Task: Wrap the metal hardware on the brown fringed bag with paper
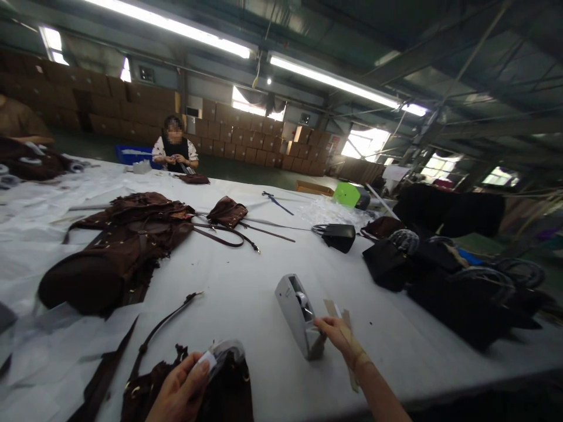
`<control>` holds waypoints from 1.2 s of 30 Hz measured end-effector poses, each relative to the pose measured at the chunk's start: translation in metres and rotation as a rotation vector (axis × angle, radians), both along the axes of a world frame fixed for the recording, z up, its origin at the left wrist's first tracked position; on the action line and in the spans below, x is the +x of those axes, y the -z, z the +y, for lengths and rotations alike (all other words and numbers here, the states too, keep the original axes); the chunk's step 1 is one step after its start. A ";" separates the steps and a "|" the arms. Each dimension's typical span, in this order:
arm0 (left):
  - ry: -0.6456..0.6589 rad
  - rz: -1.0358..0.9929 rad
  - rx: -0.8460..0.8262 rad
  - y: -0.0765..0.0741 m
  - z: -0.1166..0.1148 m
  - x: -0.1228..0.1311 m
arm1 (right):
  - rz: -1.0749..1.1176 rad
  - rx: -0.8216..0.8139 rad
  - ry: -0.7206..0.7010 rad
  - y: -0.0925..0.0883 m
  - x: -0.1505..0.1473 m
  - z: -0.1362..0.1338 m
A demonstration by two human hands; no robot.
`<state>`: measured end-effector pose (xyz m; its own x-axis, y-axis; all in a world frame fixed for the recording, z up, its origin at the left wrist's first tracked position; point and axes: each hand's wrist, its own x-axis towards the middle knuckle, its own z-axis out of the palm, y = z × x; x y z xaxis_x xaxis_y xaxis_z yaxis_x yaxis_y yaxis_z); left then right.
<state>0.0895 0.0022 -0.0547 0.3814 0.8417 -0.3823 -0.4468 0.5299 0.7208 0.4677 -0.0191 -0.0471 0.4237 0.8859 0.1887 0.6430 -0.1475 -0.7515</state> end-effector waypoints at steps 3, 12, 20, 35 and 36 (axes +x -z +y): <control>0.017 0.054 0.014 0.001 -0.001 0.002 | 0.161 -0.110 0.074 0.001 0.001 0.001; 0.017 0.117 0.007 0.006 0.000 0.000 | 0.345 -0.036 0.335 0.002 -0.006 -0.035; 0.092 0.132 0.008 0.013 0.001 0.005 | 0.304 -0.063 0.406 0.033 -0.014 -0.058; 0.160 0.122 0.169 0.014 0.003 0.016 | 0.359 -0.180 0.193 0.044 -0.070 -0.087; 0.172 0.140 0.189 0.012 0.004 0.019 | 0.395 -0.176 0.098 0.034 -0.087 -0.084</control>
